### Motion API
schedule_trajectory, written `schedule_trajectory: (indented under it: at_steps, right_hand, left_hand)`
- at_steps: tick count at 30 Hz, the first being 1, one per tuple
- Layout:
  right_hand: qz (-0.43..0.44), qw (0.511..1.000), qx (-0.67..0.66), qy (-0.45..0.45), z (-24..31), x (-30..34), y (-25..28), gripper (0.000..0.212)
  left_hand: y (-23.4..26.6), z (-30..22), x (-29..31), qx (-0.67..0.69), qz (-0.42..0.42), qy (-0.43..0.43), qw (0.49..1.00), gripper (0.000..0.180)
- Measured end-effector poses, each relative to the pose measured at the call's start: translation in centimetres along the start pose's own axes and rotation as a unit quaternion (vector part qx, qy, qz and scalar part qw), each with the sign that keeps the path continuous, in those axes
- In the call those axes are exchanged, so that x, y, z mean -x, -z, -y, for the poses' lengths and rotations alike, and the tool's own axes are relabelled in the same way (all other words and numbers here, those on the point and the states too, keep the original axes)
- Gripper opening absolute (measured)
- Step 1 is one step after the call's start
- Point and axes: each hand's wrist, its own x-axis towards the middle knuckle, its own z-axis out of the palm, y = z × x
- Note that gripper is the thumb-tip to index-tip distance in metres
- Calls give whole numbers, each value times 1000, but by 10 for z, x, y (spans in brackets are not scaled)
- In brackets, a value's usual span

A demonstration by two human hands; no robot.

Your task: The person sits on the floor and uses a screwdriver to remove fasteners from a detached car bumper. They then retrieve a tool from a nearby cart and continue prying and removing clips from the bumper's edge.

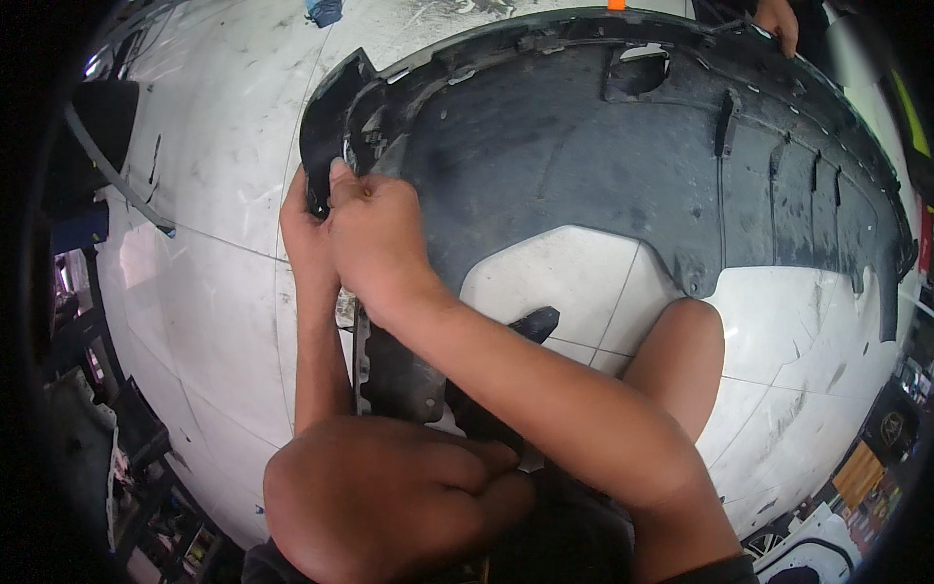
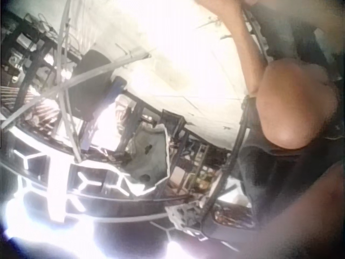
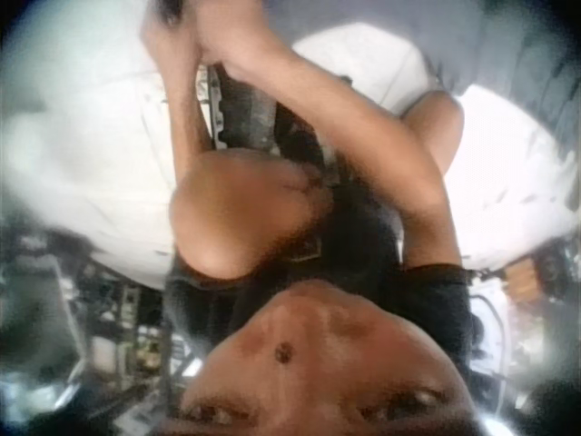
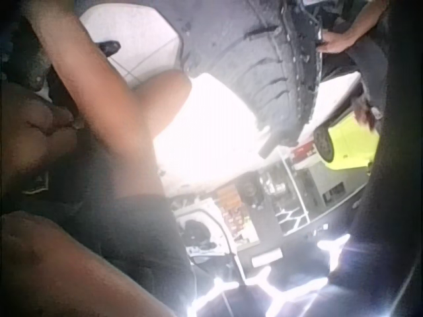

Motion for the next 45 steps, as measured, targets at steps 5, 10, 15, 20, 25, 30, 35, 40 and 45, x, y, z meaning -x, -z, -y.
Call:
schedule_trajectory:
  at_steps: [5,10,15,20,25,30,35,40,45]
  right_hand:
    - [72,995,26,-65,16,5,27,33]
    - [7,979,191,69,7,1,48,32]
    - [-154,873,359,291,3,-24,44,39]
    - [-155,896,315,271,-2,-33,27,40]
    - [-207,897,254,298,-18,-31,2,31]
    - [-236,878,203,363,-36,-35,0,27]
    - [-216,890,211,341,-29,-33,3,29]
    - [-118,862,254,422,0,-24,56,27]
    - [-84,722,497,475,107,-6,97,30]
  left_hand:
    - [-8,-2,0,26,-14,-16,999,10]
    - [-5,-3,0,-24,-22,-42,999,12]
    - [-3,-6,2,-54,-21,-78,995,11]
    - [10,-23,-6,-50,60,-70,994,12]
    - [22,-25,-2,-101,71,-49,991,8]
    - [22,-39,4,-87,77,-61,991,7]
    - [23,-30,6,-131,62,-101,984,9]
    - [17,-40,7,-103,63,-79,989,13]
    - [15,-44,3,-108,63,17,992,21]
